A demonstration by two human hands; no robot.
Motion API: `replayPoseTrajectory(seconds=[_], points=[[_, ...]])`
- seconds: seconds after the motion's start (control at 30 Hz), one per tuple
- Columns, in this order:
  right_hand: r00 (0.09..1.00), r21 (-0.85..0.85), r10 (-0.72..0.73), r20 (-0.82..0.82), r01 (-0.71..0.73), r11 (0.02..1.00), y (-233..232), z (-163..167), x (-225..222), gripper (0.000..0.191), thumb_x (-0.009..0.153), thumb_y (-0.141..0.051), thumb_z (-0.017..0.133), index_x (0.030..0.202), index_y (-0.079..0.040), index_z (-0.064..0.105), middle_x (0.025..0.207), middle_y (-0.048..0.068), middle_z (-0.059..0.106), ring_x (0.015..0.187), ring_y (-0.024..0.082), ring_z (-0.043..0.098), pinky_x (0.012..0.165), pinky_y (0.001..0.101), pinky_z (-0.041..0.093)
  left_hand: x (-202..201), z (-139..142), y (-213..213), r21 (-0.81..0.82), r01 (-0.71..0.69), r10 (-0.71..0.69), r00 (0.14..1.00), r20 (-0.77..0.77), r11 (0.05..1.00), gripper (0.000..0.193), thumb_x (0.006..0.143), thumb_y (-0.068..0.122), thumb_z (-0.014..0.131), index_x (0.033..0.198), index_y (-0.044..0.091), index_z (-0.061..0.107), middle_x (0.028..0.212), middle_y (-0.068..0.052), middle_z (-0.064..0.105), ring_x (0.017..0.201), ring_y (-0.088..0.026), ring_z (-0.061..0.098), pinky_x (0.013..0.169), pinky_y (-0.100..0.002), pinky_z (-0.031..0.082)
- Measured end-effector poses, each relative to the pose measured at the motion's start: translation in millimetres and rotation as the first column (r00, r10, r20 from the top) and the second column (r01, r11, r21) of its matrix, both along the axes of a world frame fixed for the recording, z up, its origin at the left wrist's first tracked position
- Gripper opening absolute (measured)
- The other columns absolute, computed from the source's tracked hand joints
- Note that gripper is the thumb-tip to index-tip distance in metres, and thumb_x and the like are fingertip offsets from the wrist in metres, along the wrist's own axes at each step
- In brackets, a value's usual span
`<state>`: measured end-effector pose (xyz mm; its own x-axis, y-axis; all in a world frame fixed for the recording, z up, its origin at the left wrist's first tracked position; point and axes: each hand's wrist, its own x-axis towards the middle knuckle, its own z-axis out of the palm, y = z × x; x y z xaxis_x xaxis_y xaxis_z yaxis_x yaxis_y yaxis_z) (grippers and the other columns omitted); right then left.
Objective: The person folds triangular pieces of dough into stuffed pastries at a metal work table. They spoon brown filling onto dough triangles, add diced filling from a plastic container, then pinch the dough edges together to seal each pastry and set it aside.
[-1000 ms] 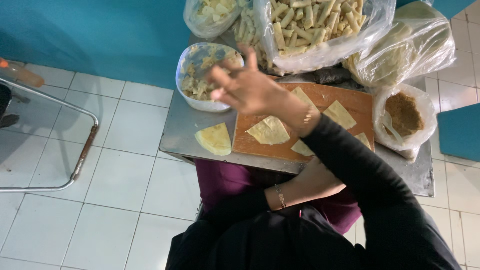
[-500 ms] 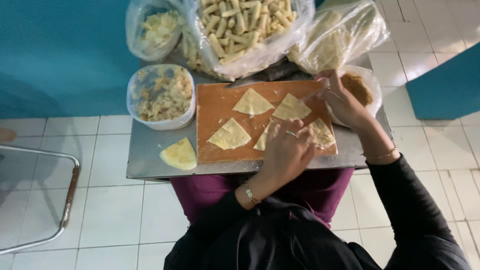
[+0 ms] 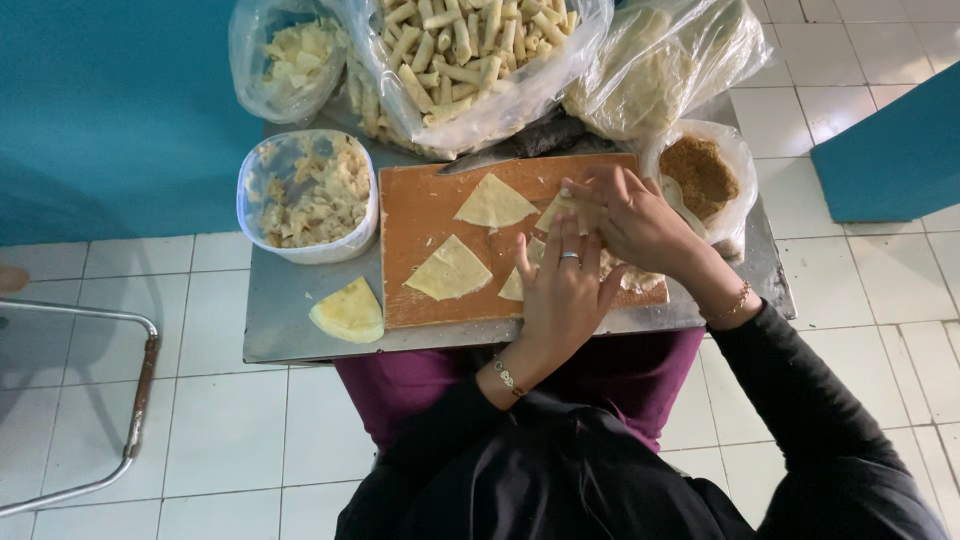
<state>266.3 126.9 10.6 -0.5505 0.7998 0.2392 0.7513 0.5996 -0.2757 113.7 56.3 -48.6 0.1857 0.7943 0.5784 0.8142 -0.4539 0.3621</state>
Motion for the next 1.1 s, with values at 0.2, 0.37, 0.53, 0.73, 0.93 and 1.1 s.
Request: replayPoseTrajectory(seconds=[0.2, 0.37, 0.53, 0.73, 0.93, 1.1], points=[[0.935, 0.088, -0.054, 0.349, 0.024, 0.996, -7, 6, 5, 0.055, 0.090, -0.036, 0.065, 0.139, -0.013, 0.058, 0.121, 0.001, 0.063, 0.120, 0.021, 0.052, 0.091, 0.0554, 0.035, 1, -5, -1, -0.027, -0.032, 0.030, 0.997, -0.070, 0.999, 0.053, 0.101, 0.047, 0.054, 0.129, 0.004, 0.065, 0.137, -0.022, 0.062, 0.138, -0.029, 0.052, 0.119, -0.063, 0.022], [0.988, 0.138, 0.017, 0.155, -0.039, 0.990, -3, 11, 13, 0.047, 0.101, -0.022, 0.055, 0.148, -0.017, 0.052, 0.131, -0.001, 0.063, 0.138, 0.021, 0.048, 0.103, 0.0589, 0.030, 3, -5, 0, -0.005, -0.047, 0.046, 0.995, -0.085, 0.999, 0.050, 0.099, 0.043, 0.055, 0.127, 0.003, 0.067, 0.136, -0.020, 0.063, 0.136, -0.029, 0.053, 0.119, -0.061, 0.022], [0.982, 0.111, 0.140, 0.130, -0.155, 0.982, 4, 7, 9, 0.047, 0.106, -0.026, 0.048, 0.152, -0.014, 0.049, 0.145, 0.001, 0.059, 0.149, 0.031, 0.038, 0.116, 0.0693, 0.015, 3, -6, -1, 0.032, -0.044, 0.046, 0.996, -0.077, 0.999, 0.048, 0.101, 0.039, 0.053, 0.128, 0.002, 0.069, 0.133, -0.018, 0.065, 0.136, -0.029, 0.054, 0.120, -0.060, 0.023], [0.978, 0.065, 0.114, 0.173, -0.127, 0.990, -2, -2, 16, 0.046, 0.107, -0.045, 0.043, 0.149, -0.027, 0.051, 0.152, -0.009, 0.052, 0.155, 0.024, 0.030, 0.120, 0.0708, 0.000, 4, -8, -1, 0.032, -0.020, 0.022, 0.998, -0.065, 0.999, 0.043, 0.103, 0.036, 0.051, 0.121, 0.002, 0.070, 0.133, -0.020, 0.066, 0.137, -0.032, 0.054, 0.120, -0.061, 0.023], [0.959, 0.119, 0.134, 0.251, -0.168, 0.979, 1, -19, 23, 0.046, 0.110, -0.052, 0.030, 0.148, -0.035, 0.050, 0.157, -0.011, 0.048, 0.158, 0.024, 0.027, 0.118, 0.0741, -0.011, 1, -11, 2, 0.011, 0.034, -0.034, 0.999, -0.020, 0.999, 0.041, 0.101, 0.032, 0.051, 0.117, 0.000, 0.071, 0.130, -0.021, 0.067, 0.136, -0.035, 0.054, 0.119, -0.064, 0.023], [0.950, 0.136, 0.111, 0.291, -0.156, 0.978, 6, -28, 28, 0.050, 0.111, -0.053, 0.026, 0.149, -0.033, 0.052, 0.160, -0.008, 0.047, 0.159, 0.022, 0.024, 0.118, 0.0709, -0.013, 1, -9, 2, 0.016, 0.022, -0.021, 0.999, -0.025, 1.000, 0.038, 0.102, 0.030, 0.052, 0.114, -0.001, 0.072, 0.130, -0.025, 0.067, 0.136, -0.035, 0.055, 0.120, -0.063, 0.024]])
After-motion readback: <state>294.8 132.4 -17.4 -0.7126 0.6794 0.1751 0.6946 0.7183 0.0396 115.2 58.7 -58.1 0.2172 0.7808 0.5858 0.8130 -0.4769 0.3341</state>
